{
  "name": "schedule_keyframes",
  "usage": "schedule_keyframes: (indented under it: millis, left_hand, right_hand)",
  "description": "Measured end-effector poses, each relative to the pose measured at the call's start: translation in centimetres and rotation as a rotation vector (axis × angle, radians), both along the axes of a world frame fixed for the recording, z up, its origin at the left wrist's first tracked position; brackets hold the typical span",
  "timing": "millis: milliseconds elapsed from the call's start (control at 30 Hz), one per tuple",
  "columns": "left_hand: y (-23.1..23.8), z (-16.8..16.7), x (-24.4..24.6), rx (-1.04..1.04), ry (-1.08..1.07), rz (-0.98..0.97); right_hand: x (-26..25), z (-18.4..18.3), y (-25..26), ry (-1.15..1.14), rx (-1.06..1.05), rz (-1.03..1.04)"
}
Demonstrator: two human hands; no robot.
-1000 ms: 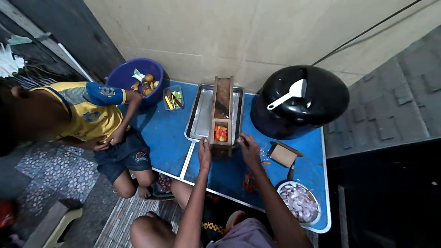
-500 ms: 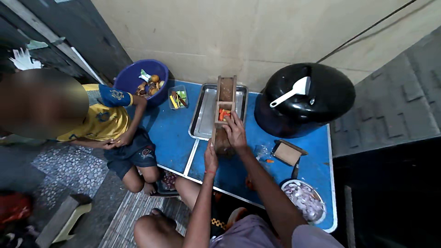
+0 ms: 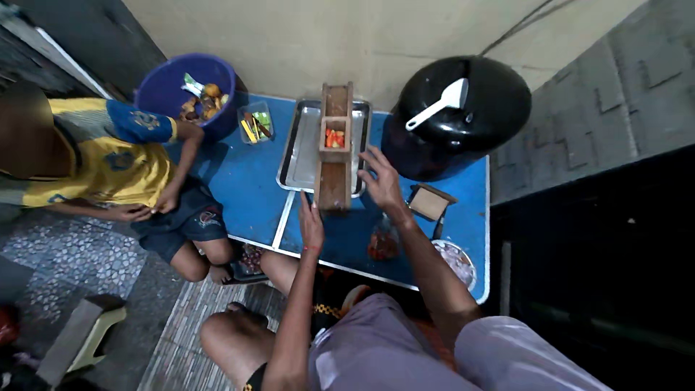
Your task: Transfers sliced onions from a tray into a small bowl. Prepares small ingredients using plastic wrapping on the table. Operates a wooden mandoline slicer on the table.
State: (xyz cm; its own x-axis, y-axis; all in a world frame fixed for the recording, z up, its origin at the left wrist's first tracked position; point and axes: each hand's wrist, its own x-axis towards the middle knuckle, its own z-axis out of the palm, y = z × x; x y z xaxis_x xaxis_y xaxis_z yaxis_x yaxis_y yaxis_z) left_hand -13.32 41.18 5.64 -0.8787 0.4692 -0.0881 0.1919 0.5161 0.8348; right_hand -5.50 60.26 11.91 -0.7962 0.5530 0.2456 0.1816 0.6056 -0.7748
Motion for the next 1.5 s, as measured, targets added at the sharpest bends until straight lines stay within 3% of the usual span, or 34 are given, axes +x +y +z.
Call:
schedule_keyframes:
  millis: [167,300,400,500,633,833,933,1033,1133,1233,1367,1500]
  left_hand:
    - [-3.7,-2.8,6.0,0.198,0.105,0.08]
    - [-4.1,-3.3,10.8,0.104,-0.108,-0.121]
    - [-3.6,-4.0,12.4,0.047,-0.162,-0.32]
    - [-3.7,-5.0,12.8,0.031,-0.149,-0.393]
    - [-4.5,-5.6,12.3,0.039,-0.15,-0.33]
    - [-4.9,-5.8,12.1,0.083,-0.186,-0.26]
    - [-5.1,-5.0,12.1,0.106,-0.206,-0.245]
    - [-4.9,-3.7,12.5,0.221,-0.263,-0.21]
    - [-3.7,-1.0,13.0,0.401,-0.439,-0.168]
    - [-2.8,0.9,12.9,0.558,-0.541,-0.107]
    - [-3.9,2.4,12.3,0.595,-0.567,0.033]
    - [-5.6,1.5,11.7,0.68,-0.494,0.105]
  right_hand:
    - [10.4,-0.6,1.9,-0.092,-0.244,-0.18]
    - [14.5,-2.0,1.1,-0.313,-0.197,-0.282]
    - [15.2,-3.6,0.7,-0.47,-0.032,-0.252]
    - [14.3,-5.7,0.6,-0.583,0.117,-0.191]
    - [12.4,-8.5,1.1,-0.685,0.22,-0.107]
    - [11.1,-9.1,1.6,-0.883,0.242,-0.117]
    - [12.1,-6.6,1.2,-0.804,0.177,-0.251]
    - [13.8,-3.3,0.1,-0.538,-0.001,-0.302]
    - [14.0,-1.5,-2.9,-0.254,-0.368,-0.133]
    - [12.7,-1.3,-6.4,-0.171,-0.599,0.009]
    - [10.9,-2.1,-8.5,-0.177,-0.627,0.048]
    - [10.8,-1.9,-9.3,-0.26,-0.417,0.216]
